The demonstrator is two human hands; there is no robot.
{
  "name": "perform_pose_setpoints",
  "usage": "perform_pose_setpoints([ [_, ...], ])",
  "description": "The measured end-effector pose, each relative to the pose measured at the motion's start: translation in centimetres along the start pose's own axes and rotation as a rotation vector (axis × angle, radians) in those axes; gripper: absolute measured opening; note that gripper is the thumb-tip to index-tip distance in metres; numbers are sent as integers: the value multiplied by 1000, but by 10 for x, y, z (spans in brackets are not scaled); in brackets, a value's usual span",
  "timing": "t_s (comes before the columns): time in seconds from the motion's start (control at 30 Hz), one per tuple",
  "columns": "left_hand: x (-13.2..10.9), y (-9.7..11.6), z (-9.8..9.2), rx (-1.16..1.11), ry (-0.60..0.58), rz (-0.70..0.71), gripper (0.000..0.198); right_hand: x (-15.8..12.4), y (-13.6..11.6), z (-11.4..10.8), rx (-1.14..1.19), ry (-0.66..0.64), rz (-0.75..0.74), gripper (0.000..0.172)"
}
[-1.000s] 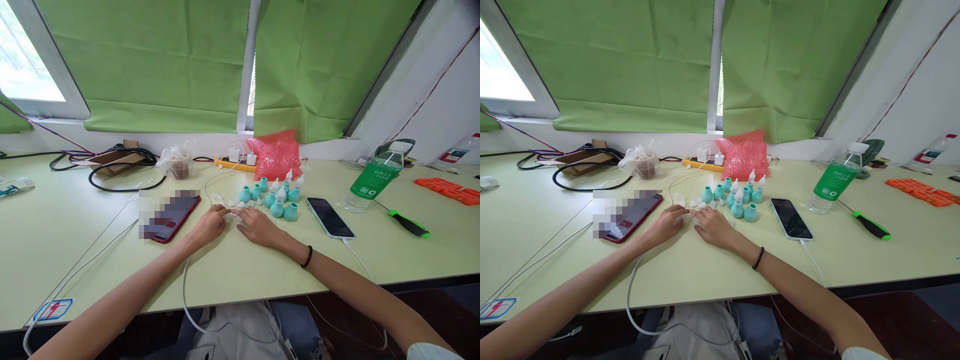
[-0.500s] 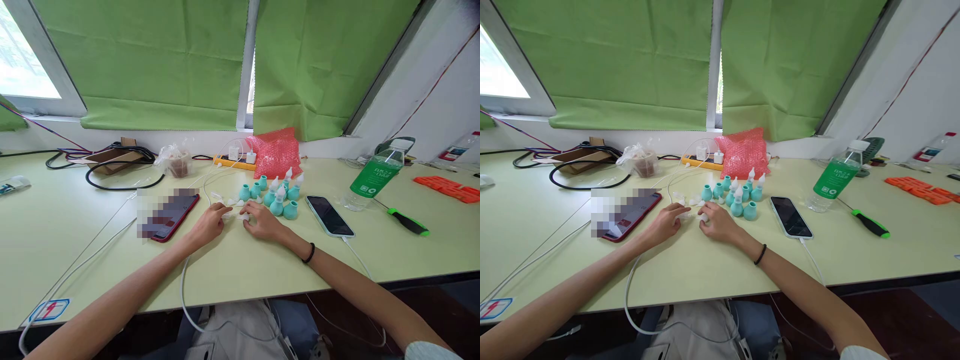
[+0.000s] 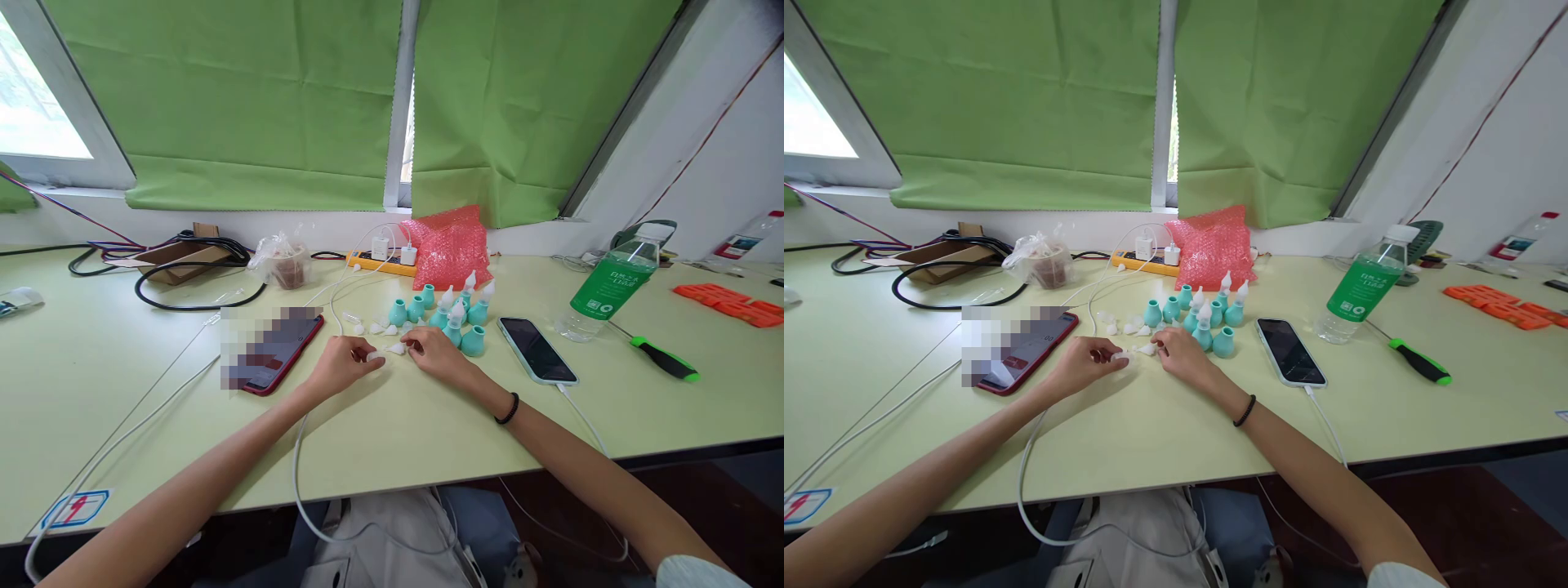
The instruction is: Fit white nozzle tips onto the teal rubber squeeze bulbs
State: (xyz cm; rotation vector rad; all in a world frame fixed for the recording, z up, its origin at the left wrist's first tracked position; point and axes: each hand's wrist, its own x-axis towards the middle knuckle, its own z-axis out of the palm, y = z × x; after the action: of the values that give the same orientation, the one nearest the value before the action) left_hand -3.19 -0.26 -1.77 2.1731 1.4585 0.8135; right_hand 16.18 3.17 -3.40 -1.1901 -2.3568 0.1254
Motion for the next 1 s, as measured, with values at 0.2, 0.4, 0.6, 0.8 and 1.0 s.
perform_pose_setpoints([
  [0.2,-1,-1,1,85,-126,93,29,0,-1,-1,-34,68,47,19],
  [0.4,-1,-4,4,251,-96,233,34,-2,-12,-7,151,283,-80,15],
  [0.6,-2,-6,7,338,-108,275,37,-7,-28,0,447,134,-289,19],
  [0.8,-5,-4,7,332,-67,270,29,-6,-24,5,390,142,-289,18],
  [1.0,-2,-9,9,258,-48,301,25,-6,-24,5,331,224,-329,13],
])
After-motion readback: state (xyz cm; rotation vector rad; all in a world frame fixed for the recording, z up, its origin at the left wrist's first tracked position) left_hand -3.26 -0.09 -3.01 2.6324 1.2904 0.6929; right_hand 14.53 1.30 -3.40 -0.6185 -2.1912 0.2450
